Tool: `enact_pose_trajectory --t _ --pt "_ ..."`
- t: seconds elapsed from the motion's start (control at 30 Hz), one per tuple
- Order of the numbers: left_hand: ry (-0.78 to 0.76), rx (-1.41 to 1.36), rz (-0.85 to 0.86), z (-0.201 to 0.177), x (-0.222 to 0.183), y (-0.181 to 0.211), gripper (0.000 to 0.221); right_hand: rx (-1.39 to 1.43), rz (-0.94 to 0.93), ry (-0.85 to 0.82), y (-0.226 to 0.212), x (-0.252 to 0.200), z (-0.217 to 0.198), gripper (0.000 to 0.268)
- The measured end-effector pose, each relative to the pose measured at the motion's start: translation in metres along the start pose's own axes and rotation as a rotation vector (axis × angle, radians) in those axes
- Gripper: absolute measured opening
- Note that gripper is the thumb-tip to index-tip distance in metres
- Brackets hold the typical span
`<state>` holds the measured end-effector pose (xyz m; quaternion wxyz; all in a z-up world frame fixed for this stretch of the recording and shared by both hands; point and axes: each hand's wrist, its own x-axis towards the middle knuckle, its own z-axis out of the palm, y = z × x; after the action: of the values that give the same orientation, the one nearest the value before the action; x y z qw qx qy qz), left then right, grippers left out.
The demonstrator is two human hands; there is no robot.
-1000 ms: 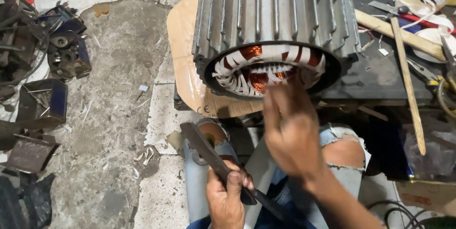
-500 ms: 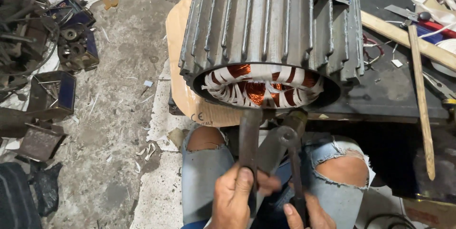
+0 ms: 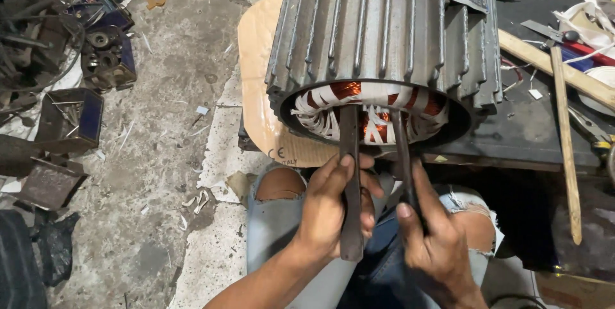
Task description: Repairing an electric motor by fitting insulation paper and hammering copper windings into the stator slots.
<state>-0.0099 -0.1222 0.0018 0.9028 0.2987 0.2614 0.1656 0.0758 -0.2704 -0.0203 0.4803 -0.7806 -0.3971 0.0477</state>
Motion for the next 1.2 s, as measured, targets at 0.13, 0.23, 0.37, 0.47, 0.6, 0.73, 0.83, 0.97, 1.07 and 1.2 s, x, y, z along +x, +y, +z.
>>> enact_pose_trajectory --t 0.13,0.23,0.37,0.47,0.6,0.73,0.83,0.97,1.07,1.2 --pt "0.004 -0.16 0.003 0.003 0.003 -0.001 0.033 -0.097 0.066 -0.035 -0.024 0.024 -0.007 0.06" --pt "0.003 -0.237 0.003 0.005 0.003 -0.006 0.032 -0.148 0.084 -0.037 -0.038 0.031 -0.01 0.058" --pt "0.006 -0.314 -0.011 0.004 0.0 -0.007 0.03 -0.488 0.082 0.012 -0.033 0.026 -0.01 0.05" --pt "0.038 -0.33 -0.057 -0.001 0.001 -0.005 0.03 -0.517 0.074 0.083 -0.027 0.024 -0.007 0.051" --pt "0.091 -0.308 -0.073 0.0 -0.003 0.002 0.03 -0.19 -0.006 -0.053 -0.035 0.027 0.004 0.059" --pt "0.056 -0.305 -0.058 -0.004 -0.003 0.005 0.03 -0.181 0.033 -0.071 -0.034 0.031 0.007 0.056" --pt "0.039 -0.328 -0.061 -0.007 -0.005 0.003 0.029 -0.146 0.008 -0.058 -0.035 0.029 0.007 0.055" --pt "0.08 -0.281 -0.081 -0.003 -0.007 0.007 0.031 -0.165 0.015 -0.093 -0.033 0.028 0.012 0.054" --pt "0.05 -0.198 -0.079 0.009 -0.005 0.007 0.034 -0.13 -0.041 -0.007 -0.04 0.027 0.004 0.055" --pt "-0.002 -0.144 -0.042 0.01 -0.003 0.003 0.036 -0.486 -0.268 0.156 -0.029 0.021 0.001 0.045"
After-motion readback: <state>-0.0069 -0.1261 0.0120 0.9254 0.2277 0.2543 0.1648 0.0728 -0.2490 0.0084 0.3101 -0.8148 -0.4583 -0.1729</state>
